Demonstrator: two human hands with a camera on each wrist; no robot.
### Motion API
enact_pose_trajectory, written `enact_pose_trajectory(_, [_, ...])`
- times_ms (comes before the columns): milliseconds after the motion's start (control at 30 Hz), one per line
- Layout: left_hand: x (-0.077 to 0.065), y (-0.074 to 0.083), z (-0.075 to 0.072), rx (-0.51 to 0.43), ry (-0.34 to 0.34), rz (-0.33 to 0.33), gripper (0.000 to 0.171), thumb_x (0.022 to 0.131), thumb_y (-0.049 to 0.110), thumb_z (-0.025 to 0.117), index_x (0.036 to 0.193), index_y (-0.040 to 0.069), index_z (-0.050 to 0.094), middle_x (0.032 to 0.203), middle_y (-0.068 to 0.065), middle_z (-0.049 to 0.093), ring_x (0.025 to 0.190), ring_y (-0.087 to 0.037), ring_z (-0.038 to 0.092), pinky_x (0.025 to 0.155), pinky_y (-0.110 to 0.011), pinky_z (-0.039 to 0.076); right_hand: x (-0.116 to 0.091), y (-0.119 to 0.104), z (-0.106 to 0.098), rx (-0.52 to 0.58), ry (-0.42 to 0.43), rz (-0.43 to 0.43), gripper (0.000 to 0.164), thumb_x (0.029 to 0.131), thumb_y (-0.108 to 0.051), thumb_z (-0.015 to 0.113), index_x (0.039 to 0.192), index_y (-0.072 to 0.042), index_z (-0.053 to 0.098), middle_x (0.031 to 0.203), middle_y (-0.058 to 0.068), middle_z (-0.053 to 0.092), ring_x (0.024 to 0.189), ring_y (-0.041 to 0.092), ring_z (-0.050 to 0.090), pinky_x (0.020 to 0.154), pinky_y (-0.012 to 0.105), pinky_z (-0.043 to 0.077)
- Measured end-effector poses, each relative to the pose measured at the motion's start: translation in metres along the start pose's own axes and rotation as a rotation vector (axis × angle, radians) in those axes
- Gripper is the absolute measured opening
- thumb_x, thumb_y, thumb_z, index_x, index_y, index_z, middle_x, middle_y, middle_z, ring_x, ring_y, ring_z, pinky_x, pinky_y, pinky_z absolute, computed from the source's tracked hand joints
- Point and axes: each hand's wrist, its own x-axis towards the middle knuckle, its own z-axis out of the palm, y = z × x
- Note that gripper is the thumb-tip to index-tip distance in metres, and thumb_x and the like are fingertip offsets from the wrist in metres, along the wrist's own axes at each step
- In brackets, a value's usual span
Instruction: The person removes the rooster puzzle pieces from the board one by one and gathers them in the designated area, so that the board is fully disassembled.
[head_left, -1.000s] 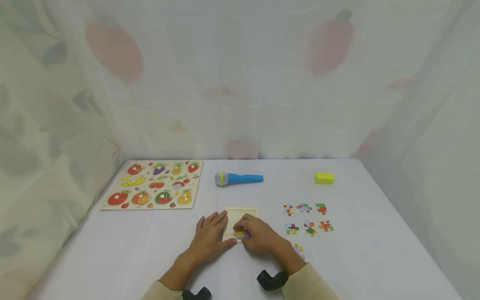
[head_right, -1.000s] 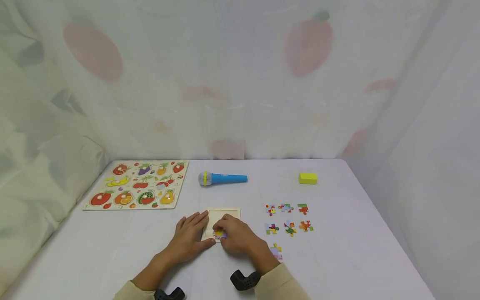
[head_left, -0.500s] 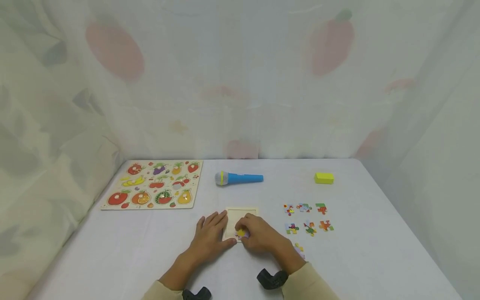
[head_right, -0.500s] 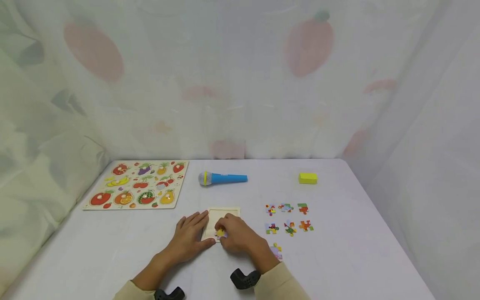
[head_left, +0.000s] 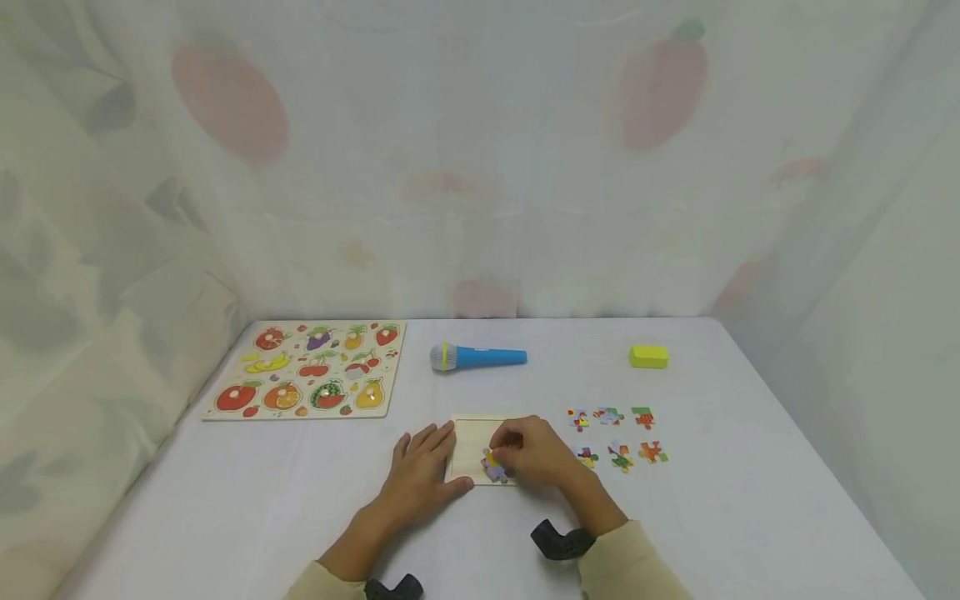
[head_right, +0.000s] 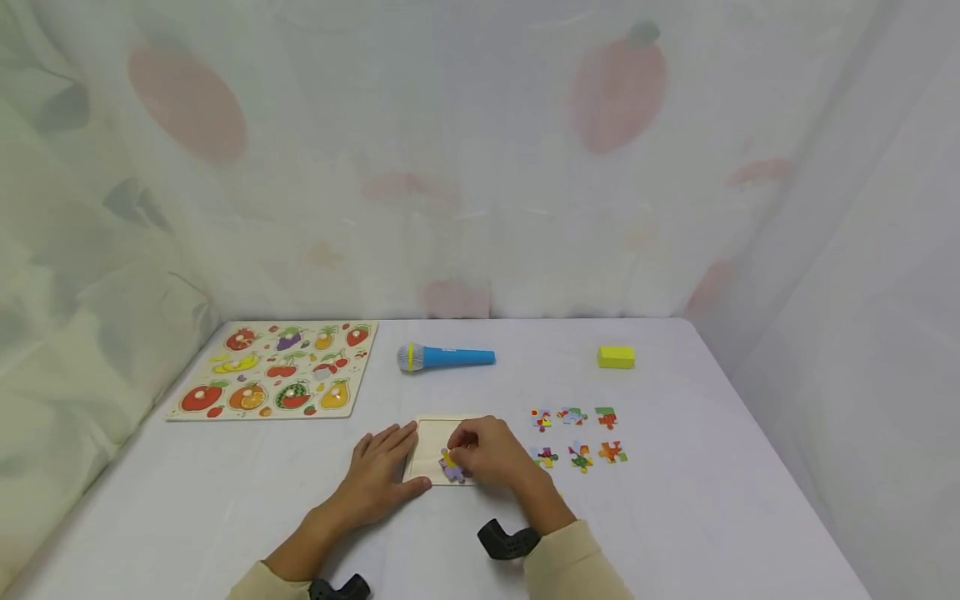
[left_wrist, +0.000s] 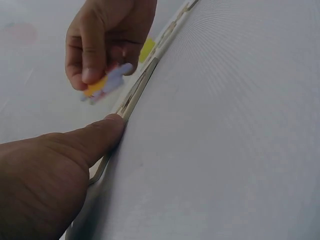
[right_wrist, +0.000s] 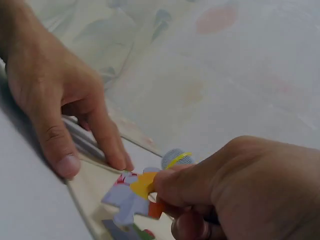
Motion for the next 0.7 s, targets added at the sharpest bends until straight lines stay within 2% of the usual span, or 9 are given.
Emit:
enact_pose_trajectory(200, [0.0, 0.0, 0.0, -0.013, 0.002, -0.001, 0.081, 0.082, 0.054, 0.069, 0.142, 0.004, 0.047, 0.15, -0.008, 0.038, 0.138, -0.033, 0.028, 0.107, -0.063, 0.012, -0.005, -0.004, -0.012, 0.235, 0.08, 0.051, 0.002, 0.088, -0.01, 0.07, 0.089, -0.009, 0.072, 0.08, -0.001, 0.066, 0.069, 0.015, 0.057, 0.06, 0.027, 0.05])
enact_pose_trajectory(367, [0.001, 0.0, 0.002, -0.009, 0.002, -0.003, 0.081, 0.082, 0.054, 0.069, 0.142, 0.004, 0.047, 0.151, -0.007, 0.038, 0.138, -0.032, 0.028, 0.107, -0.062, 0.013, -0.014, -0.01, -0.028, 0.455, 0.132, 0.076, 0.009, 0.088, -0.012, 0.071, 0.091, -0.004, 0.071, 0.077, 0.007, 0.063, 0.062, 0.017, 0.051, 0.054, 0.025, 0.044])
enact_pose_trajectory(500, [0.0, 0.0, 0.002, -0.013, 0.004, -0.008, 0.081, 0.082, 0.054, 0.069, 0.142, 0.004, 0.047, 0.151, -0.007, 0.037, 0.138, -0.032, 0.028, 0.107, -0.062, 0.012, -0.024, -0.01, -0.042, 0.509, 0.158, 0.031, 0.012, 0.089, -0.01, 0.07, 0.092, 0.002, 0.069, 0.075, 0.011, 0.058, 0.06, 0.017, 0.047, 0.054, 0.025, 0.041])
enact_pose_trajectory(700, [-0.001, 0.002, 0.0, -0.018, 0.0, -0.01, 0.081, 0.083, 0.053, 0.069, 0.142, 0.003, 0.047, 0.151, -0.008, 0.037, 0.138, -0.033, 0.028, 0.107, -0.062, 0.012, -0.043, -0.012, -0.069, 0.51, 0.175, -0.005, 0.013, 0.089, -0.008, 0.07, 0.093, 0.004, 0.067, 0.076, 0.012, 0.057, 0.06, 0.017, 0.048, 0.053, 0.027, 0.043])
